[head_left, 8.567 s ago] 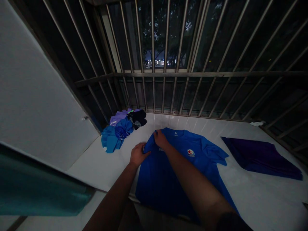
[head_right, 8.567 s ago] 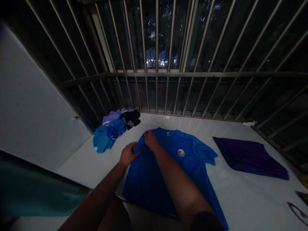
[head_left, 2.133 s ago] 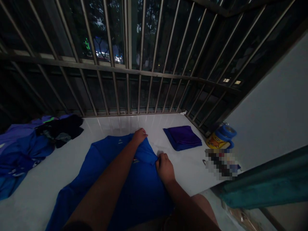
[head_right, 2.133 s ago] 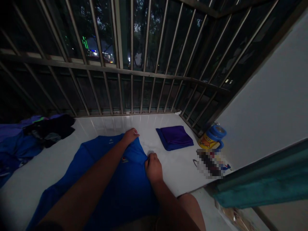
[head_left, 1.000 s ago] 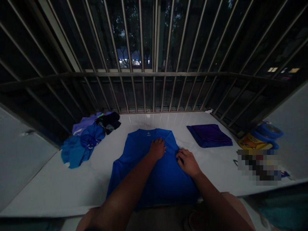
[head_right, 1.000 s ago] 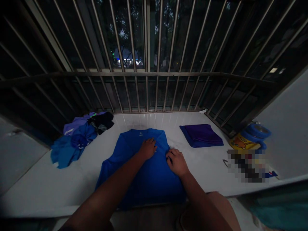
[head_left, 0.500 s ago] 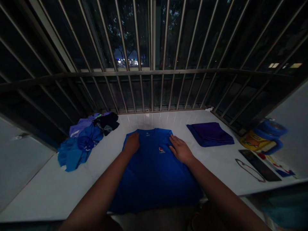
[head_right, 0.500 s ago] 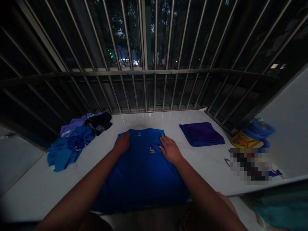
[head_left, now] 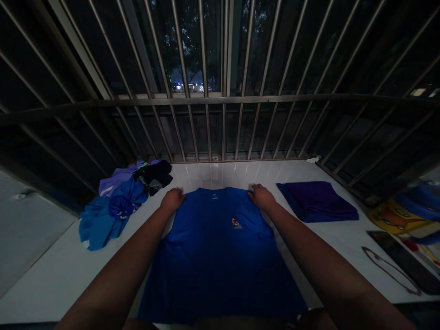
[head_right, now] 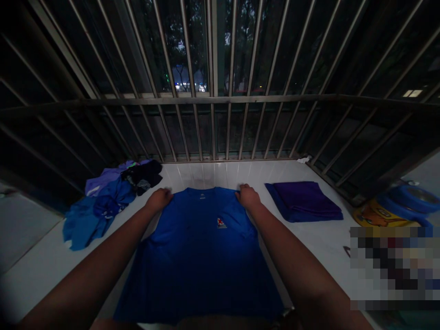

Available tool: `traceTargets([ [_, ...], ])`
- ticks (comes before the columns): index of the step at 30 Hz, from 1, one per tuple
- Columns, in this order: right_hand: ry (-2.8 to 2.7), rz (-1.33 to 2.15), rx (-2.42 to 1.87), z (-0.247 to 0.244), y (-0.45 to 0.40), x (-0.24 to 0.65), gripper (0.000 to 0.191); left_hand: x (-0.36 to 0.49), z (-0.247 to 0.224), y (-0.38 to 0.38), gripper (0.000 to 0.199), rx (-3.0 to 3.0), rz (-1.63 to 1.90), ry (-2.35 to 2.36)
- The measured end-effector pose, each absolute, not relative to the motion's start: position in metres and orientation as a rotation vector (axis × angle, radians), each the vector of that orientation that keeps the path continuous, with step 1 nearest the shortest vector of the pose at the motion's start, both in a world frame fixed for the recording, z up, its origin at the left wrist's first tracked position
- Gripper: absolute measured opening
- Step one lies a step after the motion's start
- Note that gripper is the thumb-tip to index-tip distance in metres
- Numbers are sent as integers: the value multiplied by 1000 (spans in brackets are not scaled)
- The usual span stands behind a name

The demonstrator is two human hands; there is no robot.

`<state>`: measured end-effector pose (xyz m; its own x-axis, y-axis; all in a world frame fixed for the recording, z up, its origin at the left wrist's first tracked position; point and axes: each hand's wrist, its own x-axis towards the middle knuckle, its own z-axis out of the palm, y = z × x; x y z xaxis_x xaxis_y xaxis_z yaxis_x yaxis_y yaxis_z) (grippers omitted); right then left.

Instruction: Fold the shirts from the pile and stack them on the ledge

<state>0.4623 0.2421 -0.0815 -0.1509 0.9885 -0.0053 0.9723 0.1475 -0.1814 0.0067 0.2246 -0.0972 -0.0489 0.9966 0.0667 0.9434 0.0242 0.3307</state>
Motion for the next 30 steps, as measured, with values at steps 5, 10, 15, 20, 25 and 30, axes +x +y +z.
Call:
traceTargets([
  [5, -2368, 269, -1879, -84, 267, 434, 53, 27, -97, 263, 27, 2085, 489, 1909],
  [10, -2376, 377, -1904, -94, 296, 416, 35, 49, -109, 294, 24, 2021, 525, 1794],
  [15, -2369, 473, -1871, -100, 322, 406, 27, 44, -117, 311, 25, 1868, 553, 1771],
  [20, -2392, 487, -1768, -105, 331, 387, 27, 36, -113, 318, 32, 1812, 547, 1688],
  [25, -2427, 487, -1708, -100, 334, 384, 25, 26, -103, 315, 44, 1826, 493, 1540],
  [30, -2528, 584, -1606, -90, 333, 404, 33, 12, -92, 309, 52, 1899, 348, 1452],
])
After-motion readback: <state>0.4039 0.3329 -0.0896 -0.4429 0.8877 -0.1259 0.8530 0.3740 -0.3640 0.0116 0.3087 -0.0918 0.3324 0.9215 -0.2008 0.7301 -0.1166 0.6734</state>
